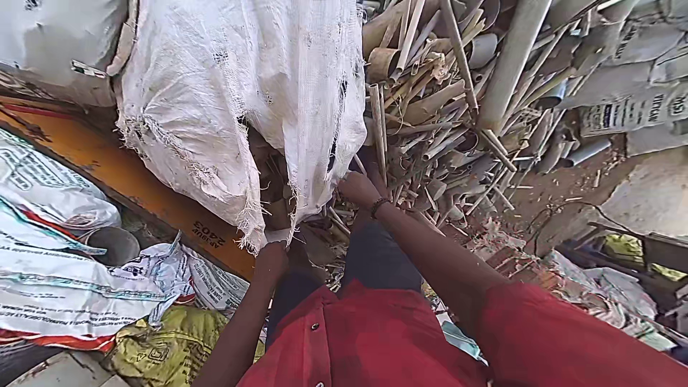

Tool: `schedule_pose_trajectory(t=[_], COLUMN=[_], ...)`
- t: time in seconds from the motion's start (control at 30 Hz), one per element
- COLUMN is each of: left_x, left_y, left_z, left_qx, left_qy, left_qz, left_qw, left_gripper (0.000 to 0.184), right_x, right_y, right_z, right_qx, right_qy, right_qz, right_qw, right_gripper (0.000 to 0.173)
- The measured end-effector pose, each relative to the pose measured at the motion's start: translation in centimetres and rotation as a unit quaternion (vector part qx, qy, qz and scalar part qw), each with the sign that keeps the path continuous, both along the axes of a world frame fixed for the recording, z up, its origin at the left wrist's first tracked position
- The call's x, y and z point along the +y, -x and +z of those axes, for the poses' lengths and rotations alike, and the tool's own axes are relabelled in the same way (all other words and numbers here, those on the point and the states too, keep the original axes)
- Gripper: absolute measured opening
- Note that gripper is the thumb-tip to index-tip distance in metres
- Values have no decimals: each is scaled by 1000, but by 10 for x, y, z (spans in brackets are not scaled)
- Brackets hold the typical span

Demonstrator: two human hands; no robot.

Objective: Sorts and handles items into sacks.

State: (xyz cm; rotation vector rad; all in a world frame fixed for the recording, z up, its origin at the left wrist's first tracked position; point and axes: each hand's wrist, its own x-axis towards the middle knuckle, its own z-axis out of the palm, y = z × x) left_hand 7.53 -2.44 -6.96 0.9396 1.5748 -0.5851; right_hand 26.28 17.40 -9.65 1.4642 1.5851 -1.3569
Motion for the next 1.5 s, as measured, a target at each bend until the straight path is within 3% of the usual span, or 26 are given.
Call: schedule_pose_trajectory(t=[0.1,0.2,0.27,0.4,0.57,0.7,0.87,1.0,1.07,1.17,1.27,1.4,1.47,1.5], left_x=[12,22,19,9,8,8,5,6,4,-2,-9,-4,-1,4], left_y=[6,5,4,2,-2,2,2,2,4,9,12,21,23,25], left_z=[13,18,16,6,5,5,6,10,7,5,3,7,18,19], left_qx=[8,8,7,2,-3,-5,-24,-36,-36,-32,-35,-10,-9,-6], left_qy=[14,24,22,11,16,23,7,2,-1,0,-2,-23,-3,-5], left_qz=[43,34,25,18,1,-1,1,-21,-32,-43,-45,16,15,13], left_qw=[999,999,999,1000,1000,1000,1000,999,999,999,998,1000,1000,1000], left_gripper=[38,38,38,39,36,36,34,35,36,36,35,36,38,38], right_x=[-54,-51,-24,36,57,41,41,53,33,-9,-33,-91,-118,-114], right_y=[3,5,-6,-6,25,39,18,29,52,77,56,39,41,41], right_z=[37,42,11,-44,-96,-144,-89,-113,-115,-84,-36,39,49,42], right_qx=[23,-13,-34,-95,-121,-42,-27,-45,-60,-49,-27,17,16,20], right_qy=[72,20,-56,-107,-57,15,51,27,5,-32,-28,95,122,96], right_qz=[70,-8,-70,-79,-68,-71,-58,53,23,-36,-29,61,38,-20], right_qw=[995,1000,995,987,989,996,997,997,998,998,999,993,992,995], right_gripper=[39,42,43,46,41,33,34,37,41,40,44,41,40,39])
